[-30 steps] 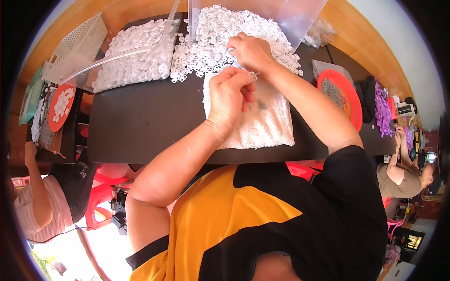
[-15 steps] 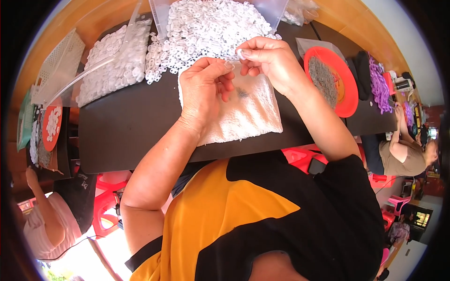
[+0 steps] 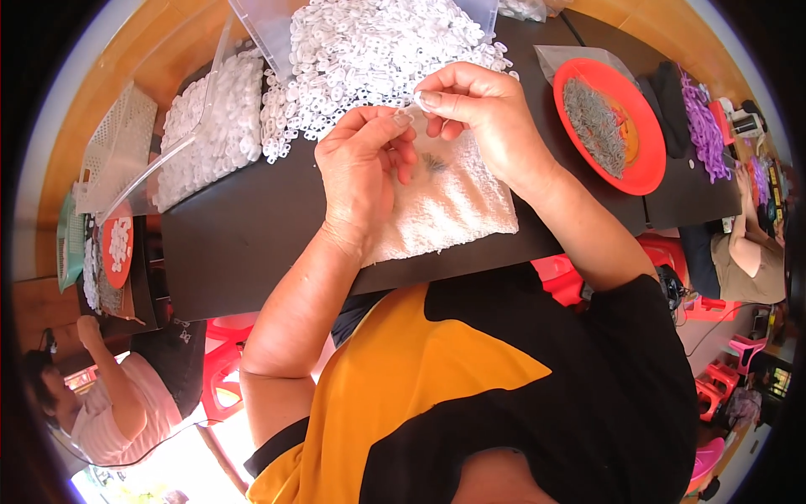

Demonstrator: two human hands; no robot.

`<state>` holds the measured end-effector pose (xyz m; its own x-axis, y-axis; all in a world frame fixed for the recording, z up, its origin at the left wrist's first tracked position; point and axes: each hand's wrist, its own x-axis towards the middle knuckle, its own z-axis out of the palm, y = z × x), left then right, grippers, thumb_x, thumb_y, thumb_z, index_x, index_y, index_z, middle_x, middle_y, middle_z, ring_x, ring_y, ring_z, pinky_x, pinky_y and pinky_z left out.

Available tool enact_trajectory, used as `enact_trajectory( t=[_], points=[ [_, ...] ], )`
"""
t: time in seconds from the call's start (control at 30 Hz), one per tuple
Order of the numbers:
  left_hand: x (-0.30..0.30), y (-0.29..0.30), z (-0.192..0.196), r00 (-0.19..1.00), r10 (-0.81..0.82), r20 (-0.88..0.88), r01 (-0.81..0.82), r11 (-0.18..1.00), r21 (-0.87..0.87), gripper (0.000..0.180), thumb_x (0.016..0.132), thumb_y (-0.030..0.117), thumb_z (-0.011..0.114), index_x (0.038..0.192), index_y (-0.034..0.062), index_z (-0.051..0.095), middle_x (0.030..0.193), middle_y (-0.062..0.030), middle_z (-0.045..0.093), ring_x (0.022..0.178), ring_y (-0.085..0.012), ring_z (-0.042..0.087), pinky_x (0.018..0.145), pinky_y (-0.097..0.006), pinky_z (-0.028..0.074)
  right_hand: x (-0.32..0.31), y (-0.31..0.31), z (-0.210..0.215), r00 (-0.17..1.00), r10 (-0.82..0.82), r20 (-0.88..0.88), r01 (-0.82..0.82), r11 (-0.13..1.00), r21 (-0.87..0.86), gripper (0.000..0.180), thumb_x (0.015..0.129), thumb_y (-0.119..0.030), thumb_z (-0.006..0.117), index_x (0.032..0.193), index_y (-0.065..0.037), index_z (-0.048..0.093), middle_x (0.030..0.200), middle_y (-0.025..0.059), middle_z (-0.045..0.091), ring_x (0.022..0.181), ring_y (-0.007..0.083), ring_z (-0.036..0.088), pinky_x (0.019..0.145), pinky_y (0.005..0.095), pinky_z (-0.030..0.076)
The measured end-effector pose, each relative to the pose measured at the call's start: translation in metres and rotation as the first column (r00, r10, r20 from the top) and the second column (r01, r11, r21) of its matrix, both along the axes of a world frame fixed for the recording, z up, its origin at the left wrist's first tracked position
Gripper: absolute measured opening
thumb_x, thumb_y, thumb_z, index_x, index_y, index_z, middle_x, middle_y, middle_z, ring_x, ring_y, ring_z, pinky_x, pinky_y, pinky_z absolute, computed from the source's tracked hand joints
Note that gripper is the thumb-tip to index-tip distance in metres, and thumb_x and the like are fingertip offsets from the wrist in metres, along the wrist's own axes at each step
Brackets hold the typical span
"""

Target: Assembling small white plastic components at a workstation.

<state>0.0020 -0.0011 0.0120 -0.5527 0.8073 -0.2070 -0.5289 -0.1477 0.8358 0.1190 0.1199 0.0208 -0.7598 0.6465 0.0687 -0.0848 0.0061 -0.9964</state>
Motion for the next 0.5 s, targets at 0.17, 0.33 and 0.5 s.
enact_trajectory(
  t=[0.17,0.33,0.5],
  points=[
    [0.0000,-0.0011,0.0007,1.000,-0.001,0.011,0.001,1.000,0.012,0.008,0.086,0.003,0.065,0.090,-0.0022,0.060,0.077,-0.0112,0.063,0.056,-0.0157,0.057,0.046,-0.027,0.043,-0.0006,-0.0049,0.0025,0.999,-0.017,-0.044,0.018,0.999,0.026,0.011,0.089,-0.010,0.064,0.093,-0.001,0.068,0.079,0.0016,0.064,0.066,0.0075,0.058,0.062,0.0218,0.046],
    [-0.0012,-0.0016,-0.0004,1.000,-0.001,0.002,0.001,1.000,0.021,0.008,0.086,0.003,0.065,0.090,-0.0025,0.060,0.077,-0.0114,0.063,0.056,-0.0158,0.057,0.046,-0.027,0.043,-0.0006,-0.0060,0.0048,0.999,-0.014,-0.037,0.016,0.998,0.053,0.011,0.089,-0.009,0.064,0.093,0.000,0.068,0.079,0.0016,0.064,0.067,0.0072,0.058,0.061,0.0212,0.046],
    [-0.0002,-0.0007,-0.0009,1.000,-0.011,-0.010,0.011,1.000,0.023,0.008,0.086,0.002,0.064,0.090,-0.0029,0.060,0.077,-0.0119,0.064,0.056,-0.0158,0.058,0.046,-0.027,0.043,0.0001,-0.0072,0.0047,0.999,-0.009,-0.033,0.010,0.998,0.055,0.010,0.088,-0.009,0.066,0.093,-0.001,0.068,0.079,0.0015,0.065,0.067,0.0071,0.058,0.060,0.0209,0.046]
  ],
)
